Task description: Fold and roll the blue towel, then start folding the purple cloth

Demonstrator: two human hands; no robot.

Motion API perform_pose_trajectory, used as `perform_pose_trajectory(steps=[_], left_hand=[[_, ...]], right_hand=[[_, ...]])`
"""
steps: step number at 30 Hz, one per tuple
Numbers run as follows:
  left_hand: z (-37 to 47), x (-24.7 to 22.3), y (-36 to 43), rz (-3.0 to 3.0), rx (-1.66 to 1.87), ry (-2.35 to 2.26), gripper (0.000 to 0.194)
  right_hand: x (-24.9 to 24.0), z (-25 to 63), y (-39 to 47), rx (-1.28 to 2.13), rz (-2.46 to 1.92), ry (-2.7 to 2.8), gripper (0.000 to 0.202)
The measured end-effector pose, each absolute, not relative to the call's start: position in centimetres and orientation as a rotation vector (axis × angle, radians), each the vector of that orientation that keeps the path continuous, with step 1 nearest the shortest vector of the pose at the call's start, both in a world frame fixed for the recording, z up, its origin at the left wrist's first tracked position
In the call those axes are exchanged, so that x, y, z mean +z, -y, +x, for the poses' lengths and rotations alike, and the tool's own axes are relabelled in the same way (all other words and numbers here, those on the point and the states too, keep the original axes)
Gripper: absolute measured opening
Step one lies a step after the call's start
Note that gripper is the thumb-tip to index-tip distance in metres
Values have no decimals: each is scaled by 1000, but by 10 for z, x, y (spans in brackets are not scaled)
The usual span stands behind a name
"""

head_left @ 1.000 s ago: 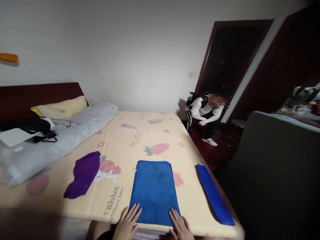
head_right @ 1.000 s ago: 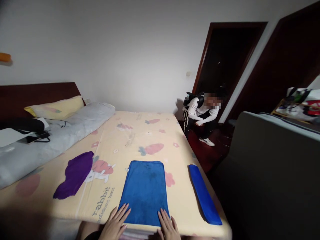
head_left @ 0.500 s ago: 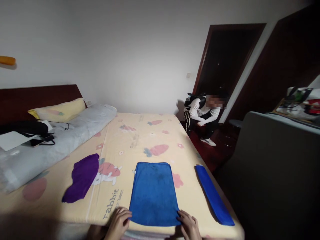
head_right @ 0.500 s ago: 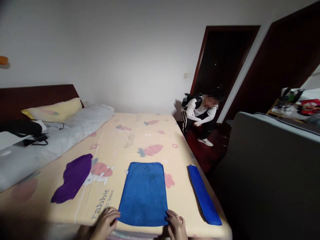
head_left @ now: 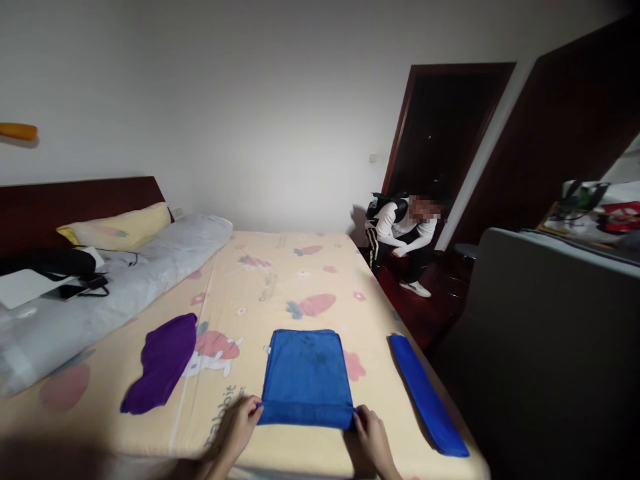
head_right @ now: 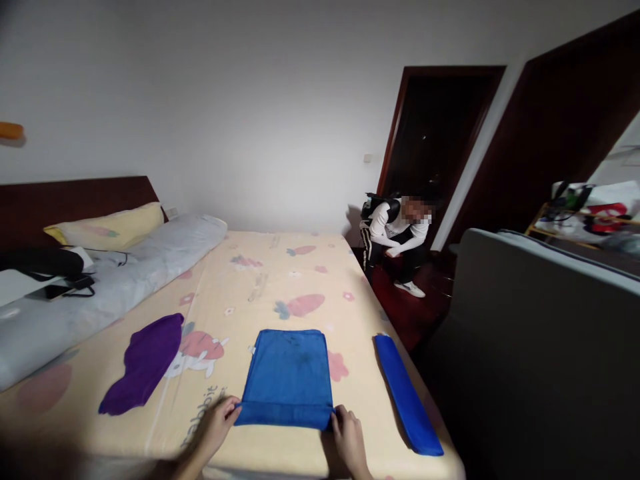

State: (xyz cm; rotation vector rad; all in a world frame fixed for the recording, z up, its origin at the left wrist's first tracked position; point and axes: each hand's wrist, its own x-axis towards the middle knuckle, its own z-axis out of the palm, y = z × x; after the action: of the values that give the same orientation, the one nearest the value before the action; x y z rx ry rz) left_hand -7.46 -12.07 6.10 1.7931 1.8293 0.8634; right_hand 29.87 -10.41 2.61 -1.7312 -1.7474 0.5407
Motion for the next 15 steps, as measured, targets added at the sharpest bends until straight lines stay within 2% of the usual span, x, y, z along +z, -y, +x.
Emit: perform_pose_trajectory(steps=[7, 11, 15], left_hand=[[-69, 43, 125, 1923, 791, -1996, 17], [-59, 40, 130, 2082, 699, -2183, 23], [-8, 31, 130, 2345, 546, -2058, 32]], right_hand=[[10, 289, 109, 274, -1806, 1806, 32], [5, 282, 117, 22, -1765, 1870, 24], [11, 238, 126, 74, -1513, 2159, 41]])
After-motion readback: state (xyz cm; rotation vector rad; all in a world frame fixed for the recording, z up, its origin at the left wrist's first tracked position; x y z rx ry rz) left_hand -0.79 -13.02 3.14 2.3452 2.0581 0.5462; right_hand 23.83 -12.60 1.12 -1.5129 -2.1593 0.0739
